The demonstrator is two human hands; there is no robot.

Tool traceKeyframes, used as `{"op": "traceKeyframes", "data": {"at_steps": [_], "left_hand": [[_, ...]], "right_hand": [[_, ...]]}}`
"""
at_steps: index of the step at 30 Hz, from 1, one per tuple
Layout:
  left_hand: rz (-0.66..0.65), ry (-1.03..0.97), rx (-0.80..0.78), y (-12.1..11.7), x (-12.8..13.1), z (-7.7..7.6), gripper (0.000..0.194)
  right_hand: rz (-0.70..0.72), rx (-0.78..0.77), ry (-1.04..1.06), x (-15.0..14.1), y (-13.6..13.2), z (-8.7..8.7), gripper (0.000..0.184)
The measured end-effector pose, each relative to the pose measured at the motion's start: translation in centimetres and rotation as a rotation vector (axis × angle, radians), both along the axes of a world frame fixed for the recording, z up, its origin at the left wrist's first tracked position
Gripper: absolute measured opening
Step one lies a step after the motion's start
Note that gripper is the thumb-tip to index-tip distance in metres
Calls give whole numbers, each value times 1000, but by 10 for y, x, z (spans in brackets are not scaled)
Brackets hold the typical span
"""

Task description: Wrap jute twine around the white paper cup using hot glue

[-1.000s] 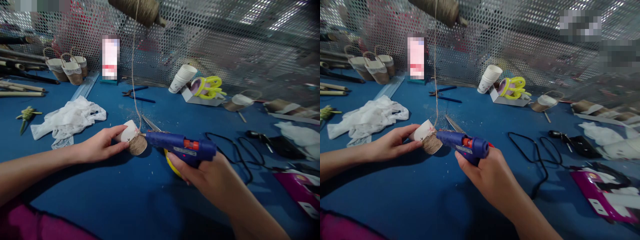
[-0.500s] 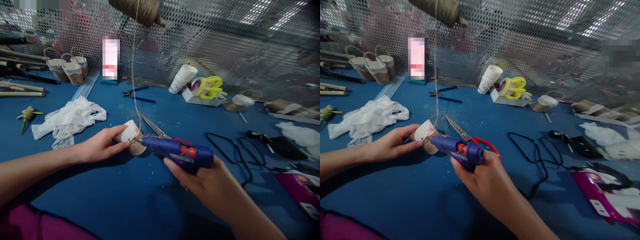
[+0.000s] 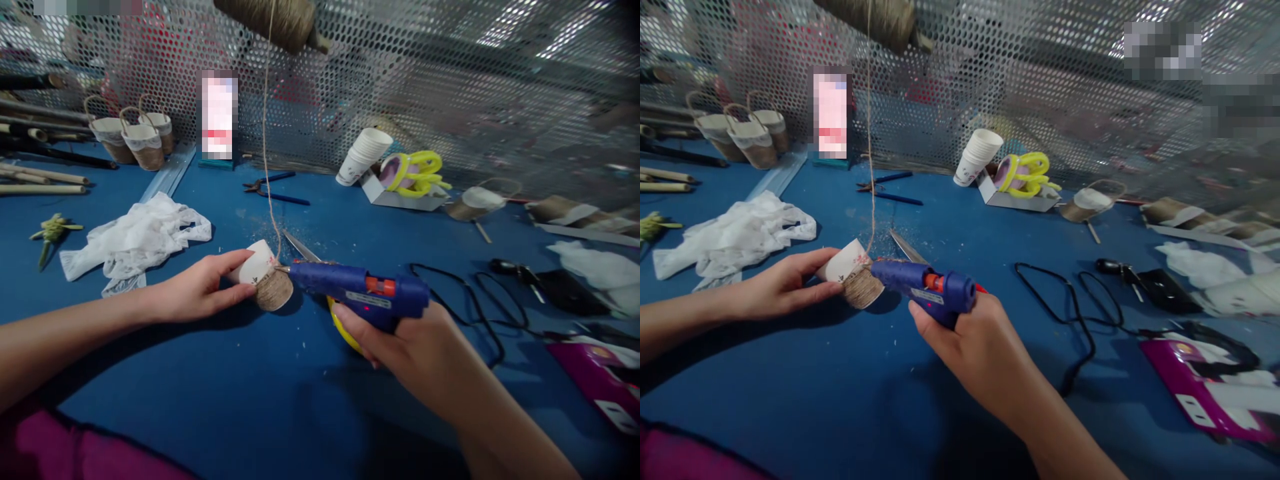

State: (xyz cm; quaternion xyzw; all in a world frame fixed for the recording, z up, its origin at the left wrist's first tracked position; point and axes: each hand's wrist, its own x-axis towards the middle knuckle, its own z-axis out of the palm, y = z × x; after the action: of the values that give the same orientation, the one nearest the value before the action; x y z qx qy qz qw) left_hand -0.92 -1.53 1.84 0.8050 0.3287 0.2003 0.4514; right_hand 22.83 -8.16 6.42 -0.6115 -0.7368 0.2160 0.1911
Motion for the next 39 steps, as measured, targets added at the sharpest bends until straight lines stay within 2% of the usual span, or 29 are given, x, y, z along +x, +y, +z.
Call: {"op": "traceKeyframes", "data": {"at_steps": [4, 11, 20, 27, 35, 39], "left_hand": [[-14, 17, 19, 1, 0, 1, 32], [-5, 45, 48, 1, 0, 1, 34], [-20, 28, 23, 0, -1, 3, 35], [5, 44, 22, 1, -1, 3, 39], [-11, 36, 30, 1, -1, 3, 36], [-16, 19, 30, 1, -2, 3, 37]], "right_hand": [[-26, 36, 3, 2, 2, -2, 41], [-159, -125, 168, 0, 8, 0, 36], [-76, -84, 95, 1, 2, 2, 35], [-94, -49, 135, 5, 4, -6, 39], [-13, -50, 54, 2, 1, 4, 41], [-61, -9, 79, 4, 2, -4, 38]]}}
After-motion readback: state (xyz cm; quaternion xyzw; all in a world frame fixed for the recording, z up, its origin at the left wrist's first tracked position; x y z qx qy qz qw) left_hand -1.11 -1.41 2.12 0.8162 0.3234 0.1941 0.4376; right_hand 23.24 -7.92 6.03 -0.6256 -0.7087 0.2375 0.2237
